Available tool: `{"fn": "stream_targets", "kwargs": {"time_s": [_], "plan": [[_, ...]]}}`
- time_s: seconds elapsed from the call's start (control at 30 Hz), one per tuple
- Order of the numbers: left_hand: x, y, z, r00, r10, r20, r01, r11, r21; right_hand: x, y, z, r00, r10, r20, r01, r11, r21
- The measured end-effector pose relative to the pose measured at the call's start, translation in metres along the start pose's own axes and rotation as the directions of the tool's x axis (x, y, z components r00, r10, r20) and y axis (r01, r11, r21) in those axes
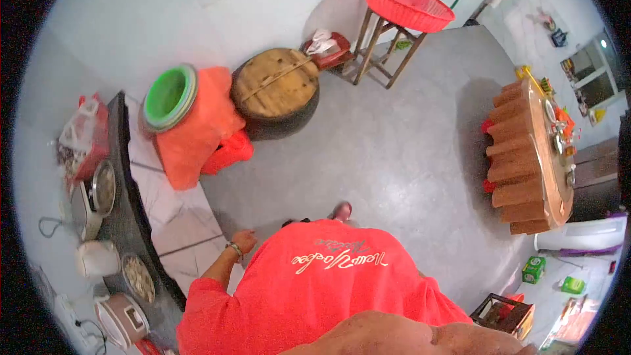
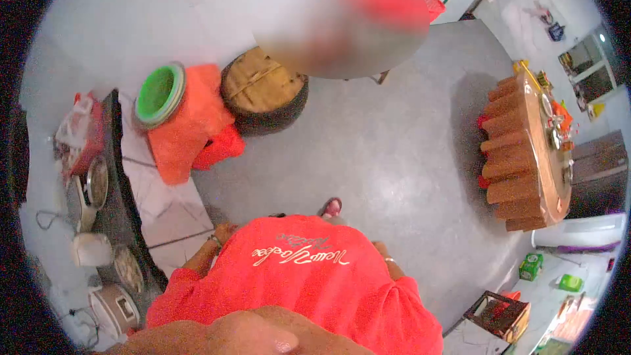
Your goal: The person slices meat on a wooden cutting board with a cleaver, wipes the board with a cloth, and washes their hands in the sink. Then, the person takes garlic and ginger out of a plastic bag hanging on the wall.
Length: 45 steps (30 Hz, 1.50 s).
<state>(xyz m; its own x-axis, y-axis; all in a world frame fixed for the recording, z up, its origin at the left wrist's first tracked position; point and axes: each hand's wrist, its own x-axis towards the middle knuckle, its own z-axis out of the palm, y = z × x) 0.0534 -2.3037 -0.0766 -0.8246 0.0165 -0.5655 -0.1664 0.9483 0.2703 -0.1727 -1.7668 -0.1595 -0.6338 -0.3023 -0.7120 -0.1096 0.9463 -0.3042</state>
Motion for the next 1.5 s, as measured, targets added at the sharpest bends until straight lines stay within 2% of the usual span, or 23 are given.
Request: {"fn": "stream_targets", "kwargs": {"time_s": [0.03,0.07,0.1,0.13,0.2,0.27,0.3,0.33,0.37,0.43,0.5,0.53,0.6,0.73,0.77,0.8,0.87,0.93,1.0,1.13,1.2,1.33,1.5], "plan": [[0.040,-0.039,0.076,1.000,0.013,-0.007,-0.012,1.000,0.015,0.008,0.006,-0.009,1.000,-0.011,-0.007,0.011,0.999,-0.047],[0.071,-0.081,0.133,0.984,-0.159,-0.079,0.107,0.887,-0.450,0.012,0.012,-0.020,1.000,-0.021,-0.007,0.020,0.995,-0.096],[0.109,-0.101,0.148,0.938,-0.341,-0.053,0.155,0.554,-0.818,0.014,0.019,-0.029,1.000,-0.031,0.001,0.031,0.988,-0.148],[0.099,-0.073,0.104,0.939,-0.341,-0.048,0.160,0.556,-0.816,0.019,0.031,-0.037,0.999,-0.043,0.016,0.045,0.978,-0.202],[0.066,0.064,-0.115,0.845,-0.491,0.213,0.528,0.699,-0.483,0.044,0.057,-0.043,0.996,-0.076,0.042,0.085,0.950,-0.299],[0.098,0.046,-0.081,0.900,-0.420,0.117,0.433,0.830,-0.351,0.068,0.083,-0.057,0.992,-0.104,0.074,0.125,0.907,-0.401],[0.114,0.037,-0.059,0.943,-0.329,0.046,0.331,0.921,-0.207,0.136,0.185,0.009,0.988,-0.115,0.102,0.149,0.878,-0.455],[0.134,0.029,-0.039,0.939,-0.338,0.057,0.342,0.915,-0.214,0.112,0.217,-0.026,0.986,-0.117,0.119,0.159,0.874,-0.460],[0.153,0.023,-0.019,0.918,-0.394,0.050,0.393,0.883,-0.255,0.083,0.216,-0.058,0.977,-0.204,0.063,0.208,0.849,-0.486],[0.160,0.031,-0.011,0.887,-0.458,0.067,0.455,0.838,-0.302,0.139,0.109,-0.169,0.928,-0.372,-0.035,0.296,0.788,-0.539],[0.167,0.039,-0.027,0.854,-0.508,0.113,0.471,0.661,-0.585,0.176,0.102,-0.202,0.927,-0.331,-0.177,0.247,0.892,-0.378],[0.173,0.039,-0.029,0.848,-0.515,0.122,0.480,0.651,-0.588,0.183,0.087,-0.221,0.927,-0.336,-0.164,0.254,0.889,-0.382],[0.196,0.028,-0.021,0.863,-0.498,0.085,0.470,0.730,-0.496,0.183,0.040,-0.266,0.903,-0.161,-0.399,0.192,0.981,0.039],[0.254,0.000,-0.020,0.887,-0.456,-0.075,0.375,0.805,-0.459,0.219,-0.014,-0.314,0.975,-0.073,-0.208,0.070,0.997,-0.021],[0.268,0.003,-0.044,0.868,-0.494,0.057,0.439,0.707,-0.554,0.273,0.031,-0.277,0.991,0.024,-0.134,0.015,0.960,0.281],[0.284,0.000,-0.057,0.839,-0.507,0.199,0.506,0.592,-0.627,0.251,-0.004,-0.312,0.995,0.002,-0.103,0.010,0.993,0.114],[0.322,-0.014,-0.069,0.854,-0.480,0.202,0.483,0.587,-0.650,0.286,0.004,-0.295,0.989,0.144,-0.017,-0.139,0.975,0.173],[0.356,-0.027,-0.081,0.864,-0.461,0.202,0.466,0.583,-0.665,0.311,0.018,-0.294,0.991,0.130,-0.036,-0.123,0.980,0.158],[0.385,-0.034,-0.110,0.922,-0.386,0.021,0.342,0.791,-0.508,0.322,0.011,-0.305,0.995,0.096,-0.037,-0.090,0.986,0.140],[0.406,-0.037,-0.222,0.937,-0.336,0.097,0.345,0.839,-0.421,0.326,-0.017,-0.343,0.964,0.257,-0.075,-0.241,0.955,0.175],[0.419,-0.037,-0.240,0.918,-0.375,-0.132,0.290,0.859,-0.422,0.336,-0.016,-0.365,0.956,0.290,-0.031,-0.279,0.940,0.195],[0.448,-0.022,-0.277,0.836,-0.541,0.092,0.487,0.653,-0.580,0.364,-0.007,-0.402,0.989,-0.051,-0.140,0.043,0.997,-0.058],[0.484,0.004,-0.284,0.872,-0.473,0.126,0.486,0.806,-0.338,0.433,0.011,-0.464,0.840,-0.513,-0.178,0.424,0.825,-0.374]]}}
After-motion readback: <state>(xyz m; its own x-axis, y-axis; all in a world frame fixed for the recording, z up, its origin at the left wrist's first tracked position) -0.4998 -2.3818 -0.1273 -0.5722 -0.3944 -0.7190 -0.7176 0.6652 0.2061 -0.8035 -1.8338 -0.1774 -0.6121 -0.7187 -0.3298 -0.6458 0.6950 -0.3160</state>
